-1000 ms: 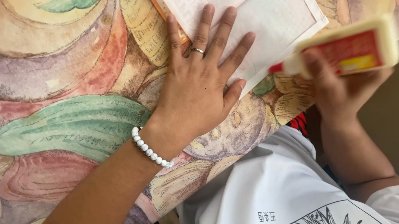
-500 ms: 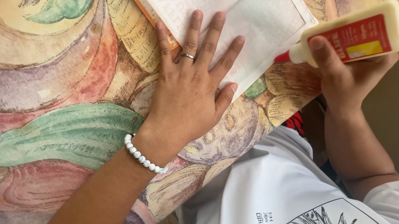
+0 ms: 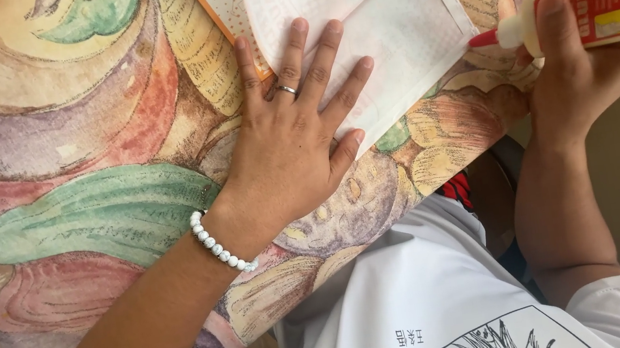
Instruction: Applying glue to the edges of paper bags and folding them to seal or assemble them.
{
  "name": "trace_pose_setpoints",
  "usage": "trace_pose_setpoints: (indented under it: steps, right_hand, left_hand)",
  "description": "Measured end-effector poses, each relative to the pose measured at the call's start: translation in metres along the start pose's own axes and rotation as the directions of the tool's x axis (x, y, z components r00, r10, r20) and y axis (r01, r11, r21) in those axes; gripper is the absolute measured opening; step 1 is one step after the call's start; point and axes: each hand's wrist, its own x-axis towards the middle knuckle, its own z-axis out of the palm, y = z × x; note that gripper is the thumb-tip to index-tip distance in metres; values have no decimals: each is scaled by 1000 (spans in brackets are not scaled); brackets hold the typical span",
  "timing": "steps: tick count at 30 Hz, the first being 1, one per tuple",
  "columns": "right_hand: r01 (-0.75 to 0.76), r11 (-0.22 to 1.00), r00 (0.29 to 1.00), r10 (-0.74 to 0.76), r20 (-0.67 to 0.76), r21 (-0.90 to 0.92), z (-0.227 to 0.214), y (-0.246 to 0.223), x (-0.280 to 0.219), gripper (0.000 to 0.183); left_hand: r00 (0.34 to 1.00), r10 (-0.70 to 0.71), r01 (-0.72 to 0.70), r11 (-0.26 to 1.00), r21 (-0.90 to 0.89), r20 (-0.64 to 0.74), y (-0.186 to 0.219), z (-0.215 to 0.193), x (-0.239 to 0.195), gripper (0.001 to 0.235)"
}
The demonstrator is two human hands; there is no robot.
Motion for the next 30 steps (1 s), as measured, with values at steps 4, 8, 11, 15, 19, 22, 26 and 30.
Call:
trace_pose_setpoints:
  steps: [4,8,11,15,19,22,26,30]
  right_hand:
    - [147,982,989,-148,-3,-115,-11,20,-3,50]
    - [66,986,997,-71,-31,-154,-8,6,10,47]
    - [55,989,998,-48,50,-139,-3,-6,7,37]
    - [-291,951,954,296,-39,107,-13,12,43,31]
    - [-603,796,798,602,-32,-50,-5,19,89,21]
    - [-232,929,912,310,269,-288,-7,50,102,72]
    - [202,515,979,-84,186,-833,-7,46,98,72]
    - [421,827,800,-145,583,-373,45,-30,75,50]
  left_hand:
    - [1000,0,1,1000,-28,9,-1,1,1,68]
    - [1000,9,-10,1000,-30,-29,-1,-1,0,67]
    - [1000,17,-17,1000,-26,-17,0,-1,1,67]
    - [1000,15,-15,1000,-22,10,-1,-2,2,68]
    - [998,63,-65,995,-81,-21,-4,-5,0,66]
    - [988,63,-81,989,-123,-144,-3,-3,-4,60]
    - [979,82,-106,986,-125,-188,-1,-12,-13,45]
    - [972,106,-126,988,-87,-209,0,-11,-19,39]
